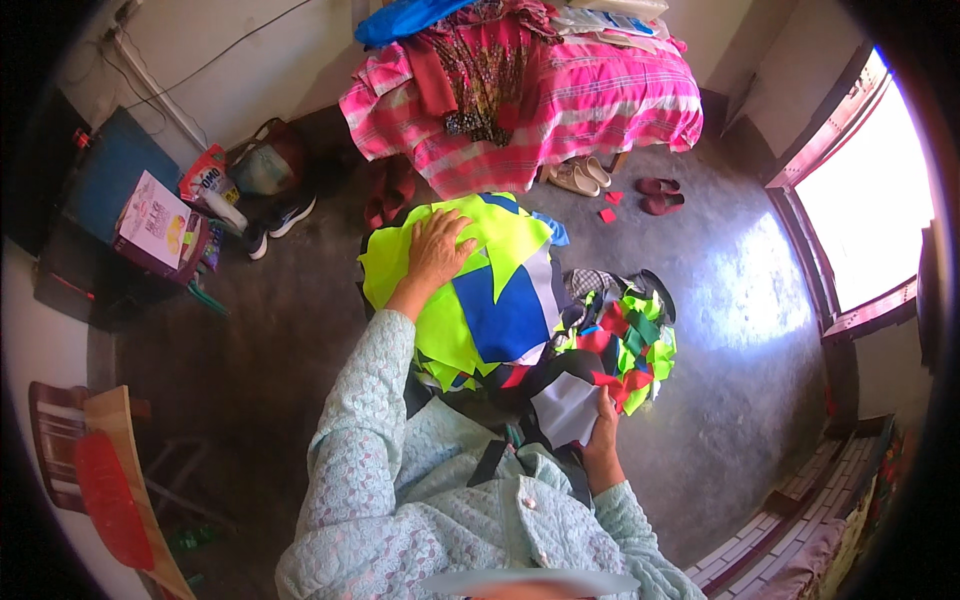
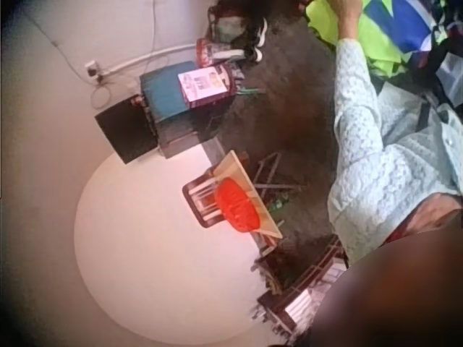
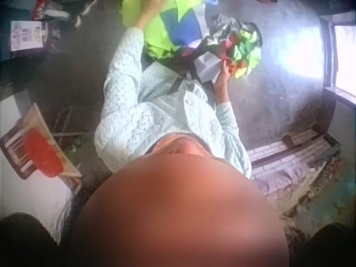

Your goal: The person sits on the floor and sorts colorful fabric pieces by picking them up from a pile and placing them into a bag. The person handles multiple pieces of different colors and sizes, transferring them one by one.

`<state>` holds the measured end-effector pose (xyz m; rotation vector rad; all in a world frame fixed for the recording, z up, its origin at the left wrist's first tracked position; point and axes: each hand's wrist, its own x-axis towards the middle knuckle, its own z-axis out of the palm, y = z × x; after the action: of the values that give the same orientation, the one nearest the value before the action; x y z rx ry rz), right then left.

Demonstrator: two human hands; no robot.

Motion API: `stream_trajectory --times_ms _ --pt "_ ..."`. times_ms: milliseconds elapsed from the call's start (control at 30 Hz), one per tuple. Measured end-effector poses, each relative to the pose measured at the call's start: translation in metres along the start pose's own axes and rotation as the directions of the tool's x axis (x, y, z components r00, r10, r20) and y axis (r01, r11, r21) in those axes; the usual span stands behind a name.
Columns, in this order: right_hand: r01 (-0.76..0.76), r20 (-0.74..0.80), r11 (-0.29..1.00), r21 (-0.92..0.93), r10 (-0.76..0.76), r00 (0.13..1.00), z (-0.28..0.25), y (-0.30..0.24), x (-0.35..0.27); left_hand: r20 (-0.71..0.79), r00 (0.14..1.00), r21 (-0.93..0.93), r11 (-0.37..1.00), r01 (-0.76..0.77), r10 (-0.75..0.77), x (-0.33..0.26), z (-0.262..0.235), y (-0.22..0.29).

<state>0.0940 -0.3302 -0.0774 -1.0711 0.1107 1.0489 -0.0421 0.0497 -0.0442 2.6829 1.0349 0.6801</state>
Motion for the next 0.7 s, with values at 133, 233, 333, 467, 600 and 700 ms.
stream_trajectory --times_ms 133,233,333,467,600,700 --pt "-0.009 0.009 1.0 -0.005 0.009 1.0 -0.004 0.002 0.005 0.057 0.997 0.036 0.998 0.045 -0.047 0.006 -0.004 0.005" --pt "-0.009 -0.002 1.0 -0.002 0.009 1.0 -0.002 0.002 0.003 -0.096 0.995 0.082 0.997 -0.013 0.021 -0.001 -0.004 0.014" --pt "-0.025 0.014 0.999 0.024 0.025 1.0 -0.005 0.005 0.009 -0.259 0.963 -0.073 0.993 -0.096 0.075 -0.018 -0.025 0.045" --pt "-0.03 -0.005 1.0 0.003 0.03 1.0 -0.002 0.003 0.005 -0.197 0.979 -0.549 0.833 -0.069 -0.048 -0.071 -0.037 0.105" --pt "0.002 0.033 0.999 0.054 -0.004 0.999 0.004 0.0 -0.004 0.14 0.979 -0.824 0.532 0.198 -0.147 -0.134 -0.02 0.153" --pt "-0.007 0.028 0.997 0.072 0.005 1.0 0.005 -0.001 -0.005 0.237 0.963 -0.8 0.537 0.267 -0.127 -0.167 0.005 0.174"
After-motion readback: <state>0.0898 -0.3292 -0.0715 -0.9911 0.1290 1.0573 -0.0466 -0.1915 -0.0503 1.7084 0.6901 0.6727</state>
